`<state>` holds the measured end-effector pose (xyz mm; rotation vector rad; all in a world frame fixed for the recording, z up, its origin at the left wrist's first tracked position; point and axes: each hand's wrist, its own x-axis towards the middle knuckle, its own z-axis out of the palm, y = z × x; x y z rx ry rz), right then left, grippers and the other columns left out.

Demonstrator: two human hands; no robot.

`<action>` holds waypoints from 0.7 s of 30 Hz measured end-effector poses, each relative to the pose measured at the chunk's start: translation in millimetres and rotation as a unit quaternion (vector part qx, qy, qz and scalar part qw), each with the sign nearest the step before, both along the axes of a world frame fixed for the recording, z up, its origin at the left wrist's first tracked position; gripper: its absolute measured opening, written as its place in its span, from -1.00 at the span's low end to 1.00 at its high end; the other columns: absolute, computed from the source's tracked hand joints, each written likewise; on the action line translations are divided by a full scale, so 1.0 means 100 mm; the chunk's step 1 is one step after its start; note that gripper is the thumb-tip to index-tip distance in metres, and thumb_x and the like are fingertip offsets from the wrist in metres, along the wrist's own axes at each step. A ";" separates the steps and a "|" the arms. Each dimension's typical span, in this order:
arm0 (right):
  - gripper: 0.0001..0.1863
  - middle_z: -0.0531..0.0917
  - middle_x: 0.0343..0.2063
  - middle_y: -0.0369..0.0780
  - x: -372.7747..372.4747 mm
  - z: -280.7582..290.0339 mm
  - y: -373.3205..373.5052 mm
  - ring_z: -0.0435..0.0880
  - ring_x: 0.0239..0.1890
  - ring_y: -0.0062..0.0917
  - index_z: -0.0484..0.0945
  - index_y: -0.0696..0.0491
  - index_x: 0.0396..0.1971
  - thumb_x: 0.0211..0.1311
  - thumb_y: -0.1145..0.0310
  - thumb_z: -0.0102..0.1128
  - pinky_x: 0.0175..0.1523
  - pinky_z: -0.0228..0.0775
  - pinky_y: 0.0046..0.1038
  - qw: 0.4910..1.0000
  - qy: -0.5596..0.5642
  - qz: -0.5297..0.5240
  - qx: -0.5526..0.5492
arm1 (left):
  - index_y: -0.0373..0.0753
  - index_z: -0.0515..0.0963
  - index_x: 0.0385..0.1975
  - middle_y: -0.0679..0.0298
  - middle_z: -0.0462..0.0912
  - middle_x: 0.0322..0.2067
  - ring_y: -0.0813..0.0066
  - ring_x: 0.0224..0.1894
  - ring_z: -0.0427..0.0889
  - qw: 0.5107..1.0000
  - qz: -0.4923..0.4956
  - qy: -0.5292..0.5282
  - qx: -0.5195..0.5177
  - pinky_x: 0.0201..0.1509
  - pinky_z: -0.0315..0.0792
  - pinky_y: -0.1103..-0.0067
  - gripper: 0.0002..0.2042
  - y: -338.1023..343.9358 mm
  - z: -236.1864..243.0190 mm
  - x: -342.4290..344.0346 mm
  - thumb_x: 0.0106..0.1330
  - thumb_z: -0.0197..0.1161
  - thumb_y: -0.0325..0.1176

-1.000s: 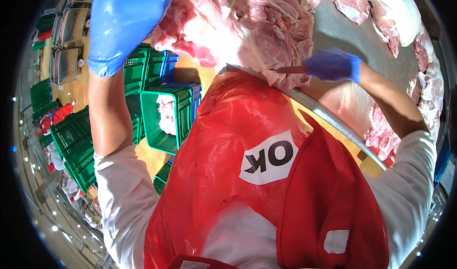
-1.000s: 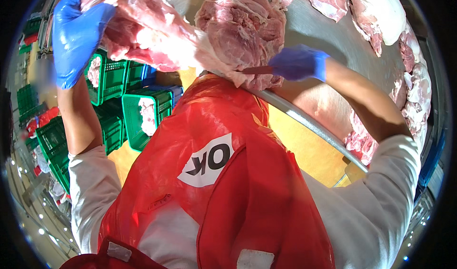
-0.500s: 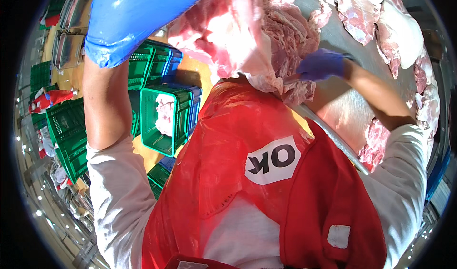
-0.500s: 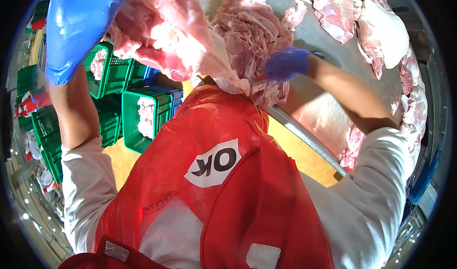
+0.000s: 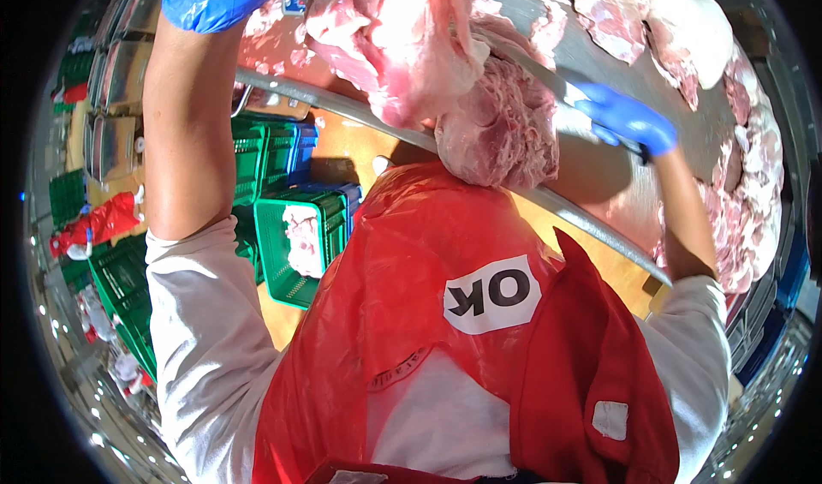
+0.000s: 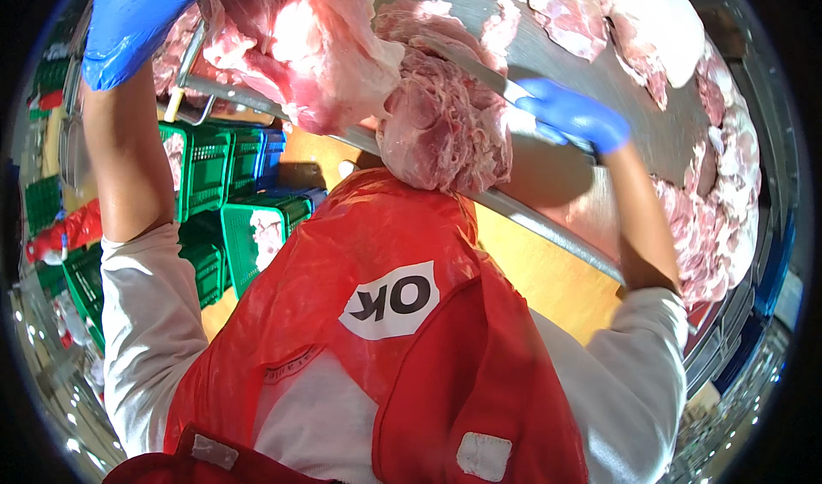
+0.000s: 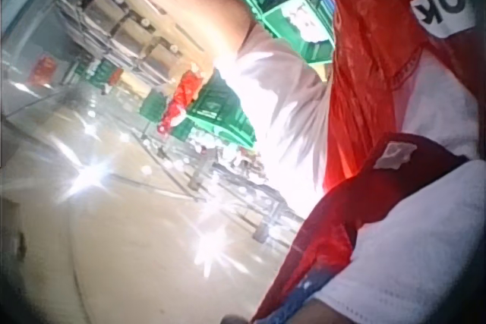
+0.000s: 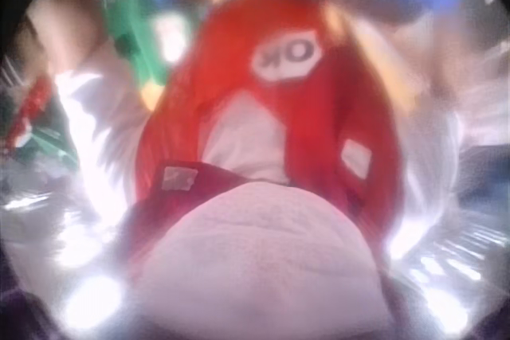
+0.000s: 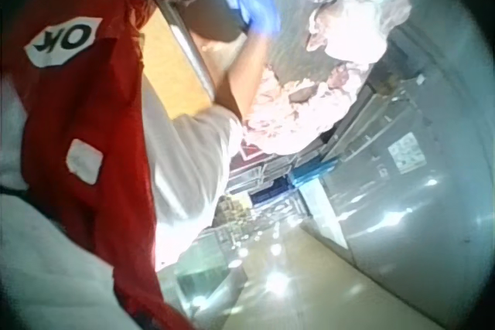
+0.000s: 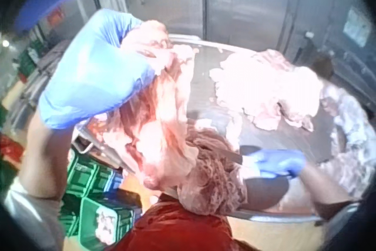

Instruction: The person cuts large pieces of raw meat on a stainless steel table using a knife, trims fat, and places portions onto a digital scale. Cut pieces are moved into metal trays and green crates. The person wears blue gloves and a red apron throughout the task.

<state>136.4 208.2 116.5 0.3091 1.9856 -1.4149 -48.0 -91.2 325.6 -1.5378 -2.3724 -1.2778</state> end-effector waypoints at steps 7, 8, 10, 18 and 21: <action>-0.67 0.56 -0.48 -0.20 -0.67 -1.04 -1.04 0.57 -0.41 -0.44 0.50 0.13 -0.38 0.37 0.13 0.05 -0.33 0.41 -0.36 0.962 0.250 0.099 0.048 | -0.34 0.55 -0.56 0.54 0.40 -0.64 0.83 -0.56 0.30 0.996 -0.081 0.007 0.022 -0.54 0.19 0.72 -0.85 0.33 -0.19 -0.41 0.28 0.22 -0.53; -0.67 0.59 -0.43 -0.16 -0.66 -0.92 -1.05 0.61 -0.33 -0.40 0.51 0.13 -0.38 0.37 0.14 0.05 -0.28 0.44 -0.33 0.967 0.198 0.132 0.090 | -0.34 0.55 -0.55 0.55 0.40 -0.64 0.83 -0.55 0.30 0.996 -0.083 0.004 0.023 -0.54 0.19 0.72 -0.85 0.33 -0.21 -0.46 0.28 0.21 -0.53; -0.67 0.62 -0.37 -0.13 -0.43 -0.64 -0.99 0.65 -0.25 -0.40 0.54 0.12 -0.29 0.38 0.12 0.06 -0.22 0.49 -0.31 0.981 0.105 0.158 0.032 | -0.35 0.56 -0.52 0.52 0.44 -0.62 0.82 -0.55 0.34 0.999 -0.035 0.019 0.034 -0.52 0.23 0.74 -0.88 0.14 -0.23 -0.49 0.27 0.21 -0.54; -0.67 0.50 -0.50 -0.31 -0.21 -0.18 -0.57 0.47 -0.53 -0.70 0.48 0.12 -0.29 0.48 0.13 -0.01 -0.56 0.29 -0.55 0.991 -0.107 0.080 0.032 | -0.37 0.58 -0.40 0.40 0.54 -0.56 0.68 -0.55 0.45 0.992 0.117 -0.023 0.051 -0.49 0.32 0.69 -0.94 -0.62 -0.01 -0.55 0.22 0.20 -0.52; -0.63 0.47 -0.67 -0.27 -0.57 -0.67 -1.07 0.50 -0.65 -0.57 0.48 0.14 -0.33 0.47 0.11 -0.04 -0.57 0.37 -0.42 0.995 0.064 0.064 -0.029 | -0.37 0.58 -0.36 0.36 0.57 -0.53 0.62 -0.56 0.49 0.981 0.179 -0.053 0.045 -0.49 0.35 0.67 -0.91 -1.03 0.11 -0.58 0.20 0.20 -0.51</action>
